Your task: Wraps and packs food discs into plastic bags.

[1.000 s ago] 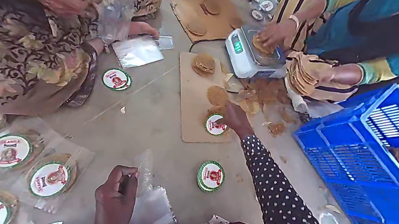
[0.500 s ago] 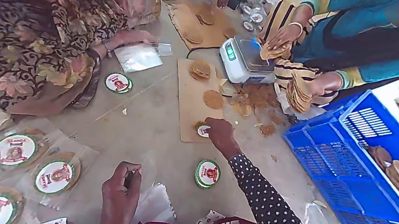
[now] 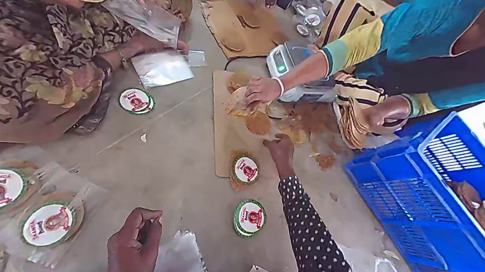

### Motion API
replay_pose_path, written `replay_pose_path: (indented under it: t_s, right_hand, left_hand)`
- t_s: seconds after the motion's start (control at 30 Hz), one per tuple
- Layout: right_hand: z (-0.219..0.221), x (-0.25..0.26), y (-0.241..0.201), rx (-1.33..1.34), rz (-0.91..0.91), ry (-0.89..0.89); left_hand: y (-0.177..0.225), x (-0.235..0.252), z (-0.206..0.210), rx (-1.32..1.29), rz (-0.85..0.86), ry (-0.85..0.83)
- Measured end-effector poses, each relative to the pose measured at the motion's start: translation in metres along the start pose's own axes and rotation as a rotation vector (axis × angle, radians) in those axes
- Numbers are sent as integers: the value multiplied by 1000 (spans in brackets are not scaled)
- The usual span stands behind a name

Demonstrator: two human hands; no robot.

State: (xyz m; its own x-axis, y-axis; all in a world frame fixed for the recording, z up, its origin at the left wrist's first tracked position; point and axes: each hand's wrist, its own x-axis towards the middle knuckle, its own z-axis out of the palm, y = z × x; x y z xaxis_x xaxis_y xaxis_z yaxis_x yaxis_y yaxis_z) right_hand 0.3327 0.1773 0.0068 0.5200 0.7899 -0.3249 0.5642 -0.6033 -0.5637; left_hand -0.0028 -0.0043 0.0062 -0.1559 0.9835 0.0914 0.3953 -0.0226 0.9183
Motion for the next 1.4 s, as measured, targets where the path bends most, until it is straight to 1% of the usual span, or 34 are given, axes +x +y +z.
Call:
replay_pose_path:
  t_s: [0.07, 0.13, 0.2, 0.23, 0.27, 0.33, 0.4, 0.47, 0.5, 0.57, 0.6, 0.63, 0.73, 0.8, 0.83, 0.9, 0.97, 1.0, 1.07, 1.13, 1.27, 1.33, 1.37, 1.4]
  right_hand:
    - [-12, 3, -29, 36, 99, 32]
    - [-10, 22, -38, 17, 120, 53]
    - [10, 57, -26, -42, 82, 104]
    - [28, 80, -11, -62, 28, 204]
    - [40, 95, -5, -80, 15, 252]
    - [44, 105, -4, -98, 67, 224]
    - [40, 109, 3, 8, 70, 206]
    - [37, 114, 24, 242, 8, 231]
    - [34, 111, 31, 353, 8, 239]
    - [19, 96, 42, 567, 50, 236]
    - [11, 84, 46, 611, 51, 204]
    - [5, 69, 49, 602, 19, 150]
    - [4, 3, 42, 397, -148, -171]
    - [23, -35, 31, 222, -237, -365]
    - [36, -50, 27, 121, -289, -438]
    - [58, -73, 18, -43, -367, -529]
    - [75, -91, 16, -86, -390, -583]
    - [78, -98, 16, -67, -396, -592]
    - [76, -113, 16, -4, -418, -544]
    - [66, -130, 13, 121, -372, -482]
    - [44, -172, 7, 517, -231, -421]
    - [41, -189, 12, 684, -197, -415]
    - [44, -194, 16, 699, -190, -373]
    - [50, -196, 23, 648, -195, -317]
  left_hand:
    - [1, 0, 1, -16, -27, -17]
    - [1, 2, 3, -24, -83, -18]
    - [-1, 3, 3, -19, -113, -21]
    - [-3, 3, 4, -22, -120, -23]
    - [-4, 4, 5, -25, -120, -24]
    - [-7, 4, 6, -32, -114, -27]
    - [-8, 3, 8, -31, -114, -28]
    - [-9, 4, 7, -22, -108, -30]
    - [-8, 4, 5, -17, -109, -30]
    - [-7, 4, 4, -17, -106, -23]
    - [-7, 4, 4, -17, -95, -18]
    - [-7, 4, 4, -16, -86, -15]
    - [-6, 3, 3, -22, -39, -7]
    - [-5, 4, 2, -20, -28, 0]
    - [-4, 4, 1, -16, -27, 5]
    - [-3, 7, -2, -7, -35, 19]
    - [-4, 10, -9, 9, -85, 22]
    - [-4, 13, -12, 9, -128, 24]
    - [-5, 17, -18, -2, -209, 31]
    - [-1, 19, -20, -2, -219, 34]
    - [1, 16, -14, 35, -130, 41]
    - [0, 13, -11, 86, -43, 42]
    - [0, 11, -10, 112, 3, 45]
    - [-1, 11, -11, 133, 52, 58]
